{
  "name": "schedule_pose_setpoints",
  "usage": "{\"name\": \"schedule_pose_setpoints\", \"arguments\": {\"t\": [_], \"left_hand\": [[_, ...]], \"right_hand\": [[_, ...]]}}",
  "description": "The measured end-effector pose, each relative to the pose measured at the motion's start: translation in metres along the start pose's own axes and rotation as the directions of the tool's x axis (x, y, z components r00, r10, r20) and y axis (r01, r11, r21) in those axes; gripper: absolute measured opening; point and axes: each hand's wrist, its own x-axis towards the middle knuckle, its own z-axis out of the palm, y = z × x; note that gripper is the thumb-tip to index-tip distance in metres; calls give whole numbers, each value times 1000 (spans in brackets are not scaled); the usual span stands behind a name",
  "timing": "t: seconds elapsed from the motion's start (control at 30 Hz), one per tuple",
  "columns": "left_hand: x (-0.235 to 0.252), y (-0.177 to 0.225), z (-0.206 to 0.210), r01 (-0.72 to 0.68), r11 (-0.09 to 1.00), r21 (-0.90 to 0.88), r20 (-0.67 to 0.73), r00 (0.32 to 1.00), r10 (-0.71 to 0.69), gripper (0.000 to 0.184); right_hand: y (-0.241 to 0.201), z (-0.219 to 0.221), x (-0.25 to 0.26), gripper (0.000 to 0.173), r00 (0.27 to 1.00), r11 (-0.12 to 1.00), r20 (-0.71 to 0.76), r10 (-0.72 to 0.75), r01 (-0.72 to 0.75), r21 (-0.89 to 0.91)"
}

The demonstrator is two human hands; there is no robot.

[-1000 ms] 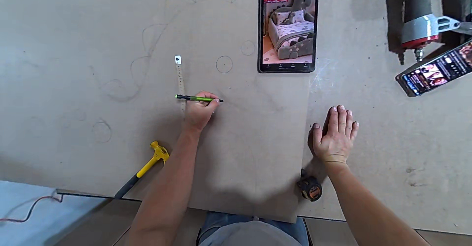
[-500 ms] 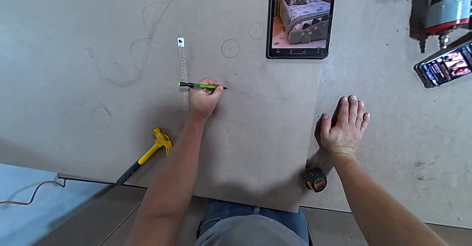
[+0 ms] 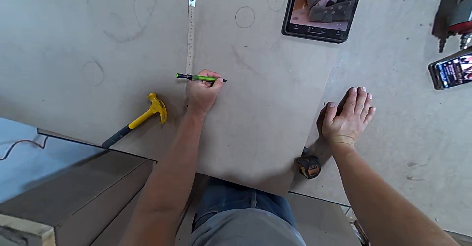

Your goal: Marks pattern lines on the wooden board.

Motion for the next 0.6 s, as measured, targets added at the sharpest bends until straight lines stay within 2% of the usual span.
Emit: {"name": "schedule_pose_setpoints", "arguments": {"t": [0.17,0.43,0.5,0.57,0.6], "left_hand": [[-33,-6,-2,11,1000,-22,-53,999,-12,10],[-85,-6,-2,124,992,7,-105,987,-123,11],[-103,0,-7,192,979,70,-79,979,-187,17],[-106,-1,-2,225,974,16,-57,973,-224,21],[-108,-8,1,190,981,-30,-78,978,-191,22]], "right_hand": [[-1,0,0,76,1000,1000,-8,-11,11,-7],[-6,-2,-1,73,999,1000,-38,-27,27,-4],[-9,-1,-8,70,995,999,-82,-53,54,0],[-7,2,-3,69,985,998,-165,-56,53,-22],[-5,3,-2,70,982,998,-182,-56,52,-30]]}}
